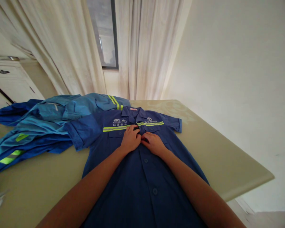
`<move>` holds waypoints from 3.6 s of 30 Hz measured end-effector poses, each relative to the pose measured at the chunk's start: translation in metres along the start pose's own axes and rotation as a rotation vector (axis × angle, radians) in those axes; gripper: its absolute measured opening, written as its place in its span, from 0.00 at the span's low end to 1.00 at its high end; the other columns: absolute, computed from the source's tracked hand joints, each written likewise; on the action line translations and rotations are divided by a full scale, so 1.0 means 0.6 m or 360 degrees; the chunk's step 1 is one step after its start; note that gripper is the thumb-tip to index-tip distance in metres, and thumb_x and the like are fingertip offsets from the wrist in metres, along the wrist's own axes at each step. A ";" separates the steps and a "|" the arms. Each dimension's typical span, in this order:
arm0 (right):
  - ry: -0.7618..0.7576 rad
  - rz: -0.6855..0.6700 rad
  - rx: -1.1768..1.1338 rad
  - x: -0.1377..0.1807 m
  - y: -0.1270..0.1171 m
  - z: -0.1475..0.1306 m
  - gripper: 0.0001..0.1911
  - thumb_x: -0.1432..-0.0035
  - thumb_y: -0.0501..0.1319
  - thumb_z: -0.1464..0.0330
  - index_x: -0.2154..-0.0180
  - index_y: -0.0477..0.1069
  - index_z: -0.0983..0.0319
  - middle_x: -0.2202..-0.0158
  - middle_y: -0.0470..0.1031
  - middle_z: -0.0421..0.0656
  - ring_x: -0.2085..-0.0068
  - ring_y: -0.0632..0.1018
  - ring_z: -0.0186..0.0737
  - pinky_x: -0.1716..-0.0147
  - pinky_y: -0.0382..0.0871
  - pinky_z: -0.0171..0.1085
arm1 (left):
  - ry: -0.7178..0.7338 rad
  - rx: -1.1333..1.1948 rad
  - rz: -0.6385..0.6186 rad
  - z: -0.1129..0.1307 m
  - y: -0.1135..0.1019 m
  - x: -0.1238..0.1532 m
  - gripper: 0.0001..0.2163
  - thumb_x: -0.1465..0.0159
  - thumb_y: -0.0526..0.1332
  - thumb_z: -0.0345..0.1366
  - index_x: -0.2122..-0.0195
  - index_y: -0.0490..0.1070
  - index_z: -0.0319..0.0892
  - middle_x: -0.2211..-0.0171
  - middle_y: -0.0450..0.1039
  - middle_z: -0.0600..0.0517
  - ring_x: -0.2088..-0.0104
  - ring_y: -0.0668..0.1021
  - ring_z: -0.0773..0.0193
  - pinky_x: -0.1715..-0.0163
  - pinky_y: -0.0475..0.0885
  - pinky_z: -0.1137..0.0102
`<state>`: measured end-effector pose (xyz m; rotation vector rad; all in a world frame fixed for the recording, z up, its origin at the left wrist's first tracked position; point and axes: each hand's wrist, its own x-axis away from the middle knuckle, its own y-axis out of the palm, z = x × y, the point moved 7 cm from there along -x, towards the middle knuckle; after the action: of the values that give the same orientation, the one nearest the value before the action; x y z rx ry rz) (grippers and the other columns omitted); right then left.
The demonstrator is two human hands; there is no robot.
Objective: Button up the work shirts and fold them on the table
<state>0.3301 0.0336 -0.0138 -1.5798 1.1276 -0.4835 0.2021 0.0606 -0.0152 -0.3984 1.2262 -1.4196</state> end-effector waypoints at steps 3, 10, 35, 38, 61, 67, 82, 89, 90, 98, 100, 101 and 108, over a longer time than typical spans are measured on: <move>-0.0036 -0.0052 0.0022 0.002 0.001 -0.002 0.06 0.32 0.65 0.64 0.59 0.76 0.60 0.58 0.77 0.42 0.60 0.78 0.38 0.59 0.69 0.35 | 0.0072 0.0089 0.0006 -0.002 0.001 -0.003 0.13 0.30 0.56 0.38 0.59 0.81 0.43 0.47 0.74 0.45 0.44 0.73 0.52 0.39 0.70 0.57; -0.0171 -0.0011 0.0320 0.001 -0.004 -0.026 0.14 0.24 0.52 0.64 0.53 0.76 0.60 0.54 0.76 0.47 0.56 0.79 0.40 0.58 0.70 0.35 | -0.0050 0.0103 -0.0238 -0.002 0.003 -0.004 0.14 0.25 0.50 0.38 0.54 0.76 0.44 0.58 0.81 0.47 0.57 0.81 0.54 0.55 0.72 0.63; 0.0368 0.0143 0.0279 -0.104 -0.002 0.027 0.10 0.29 0.60 0.60 0.58 0.75 0.58 0.57 0.81 0.44 0.60 0.79 0.41 0.64 0.62 0.35 | 0.0261 0.0075 -0.0213 -0.059 0.019 -0.086 0.13 0.32 0.52 0.29 0.61 0.78 0.41 0.57 0.80 0.43 0.54 0.79 0.53 0.49 0.72 0.62; 0.0279 0.0093 0.0146 -0.081 -0.008 -0.002 0.07 0.30 0.60 0.64 0.59 0.76 0.58 0.60 0.81 0.43 0.61 0.79 0.40 0.64 0.62 0.35 | 0.0261 0.0042 -0.0179 -0.055 0.013 -0.084 0.13 0.30 0.52 0.34 0.63 0.78 0.40 0.58 0.80 0.43 0.55 0.79 0.53 0.50 0.72 0.62; 0.0088 -0.0077 0.0370 0.069 -0.016 -0.057 0.10 0.27 0.57 0.65 0.58 0.76 0.60 0.59 0.78 0.45 0.62 0.77 0.38 0.65 0.64 0.34 | 0.0104 0.0777 -0.0217 0.016 -0.017 0.032 0.09 0.36 0.61 0.40 0.69 0.61 0.45 0.74 0.66 0.57 0.73 0.70 0.65 0.71 0.60 0.69; -0.0042 -0.0032 0.0269 0.069 -0.009 -0.062 0.08 0.28 0.58 0.65 0.57 0.74 0.60 0.59 0.78 0.45 0.61 0.78 0.39 0.63 0.67 0.34 | -0.0087 0.1184 -0.0209 0.032 -0.003 0.026 0.06 0.34 0.59 0.37 0.65 0.60 0.46 0.78 0.66 0.60 0.77 0.70 0.66 0.75 0.60 0.71; -0.0009 0.0159 0.0204 0.076 -0.020 -0.057 0.14 0.28 0.53 0.66 0.58 0.77 0.60 0.61 0.79 0.47 0.62 0.79 0.42 0.60 0.70 0.37 | -0.0234 0.1244 -0.0040 0.012 0.003 0.033 0.04 0.32 0.60 0.34 0.60 0.64 0.45 0.74 0.68 0.59 0.73 0.71 0.66 0.69 0.63 0.70; 0.0008 0.0162 -0.0126 0.070 -0.015 -0.047 0.12 0.31 0.55 0.64 0.61 0.77 0.59 0.64 0.79 0.46 0.64 0.79 0.44 0.62 0.71 0.40 | -0.0133 0.1208 0.0014 0.022 -0.008 0.040 0.04 0.32 0.59 0.34 0.60 0.63 0.45 0.78 0.61 0.61 0.76 0.66 0.66 0.72 0.57 0.69; 0.0024 0.0180 -0.0114 0.070 -0.016 -0.047 0.12 0.32 0.55 0.64 0.61 0.77 0.58 0.64 0.79 0.46 0.64 0.79 0.44 0.62 0.71 0.40 | -0.0130 0.1219 0.0020 0.022 -0.010 0.040 0.04 0.32 0.59 0.35 0.59 0.63 0.45 0.78 0.61 0.61 0.76 0.65 0.66 0.72 0.57 0.69; 0.0221 0.0307 -0.0102 0.073 -0.021 -0.030 0.10 0.36 0.59 0.63 0.64 0.77 0.59 0.71 0.77 0.42 0.70 0.77 0.42 0.67 0.67 0.39 | 0.0018 0.1220 -0.0038 0.038 -0.016 0.046 0.05 0.31 0.58 0.37 0.60 0.62 0.45 0.75 0.64 0.60 0.74 0.69 0.65 0.69 0.60 0.70; 0.0260 0.0316 -0.0124 0.072 -0.020 -0.025 0.09 0.36 0.60 0.63 0.65 0.76 0.59 0.71 0.77 0.42 0.70 0.77 0.42 0.67 0.67 0.39 | 0.0042 0.1147 -0.0057 0.042 -0.018 0.047 0.04 0.30 0.57 0.38 0.60 0.62 0.45 0.75 0.64 0.59 0.73 0.69 0.65 0.68 0.60 0.70; 0.0274 0.0315 -0.0136 0.072 -0.019 -0.024 0.08 0.37 0.61 0.63 0.66 0.76 0.58 0.71 0.78 0.42 0.70 0.77 0.42 0.67 0.67 0.39 | 0.0047 0.1118 -0.0059 0.044 -0.019 0.047 0.04 0.30 0.57 0.38 0.59 0.62 0.45 0.75 0.64 0.59 0.73 0.69 0.65 0.68 0.60 0.70; 0.0385 0.0337 -0.0211 0.073 -0.022 -0.022 0.06 0.39 0.64 0.63 0.67 0.74 0.58 0.71 0.78 0.39 0.70 0.77 0.40 0.68 0.64 0.36 | 0.0065 0.1010 0.0045 0.049 -0.032 0.055 0.06 0.29 0.56 0.41 0.57 0.63 0.45 0.75 0.64 0.59 0.73 0.69 0.65 0.68 0.61 0.71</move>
<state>0.3459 -0.0111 -0.0078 -1.5207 1.5204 -0.4745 0.2067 0.0150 -0.0008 0.0860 0.7474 -1.7045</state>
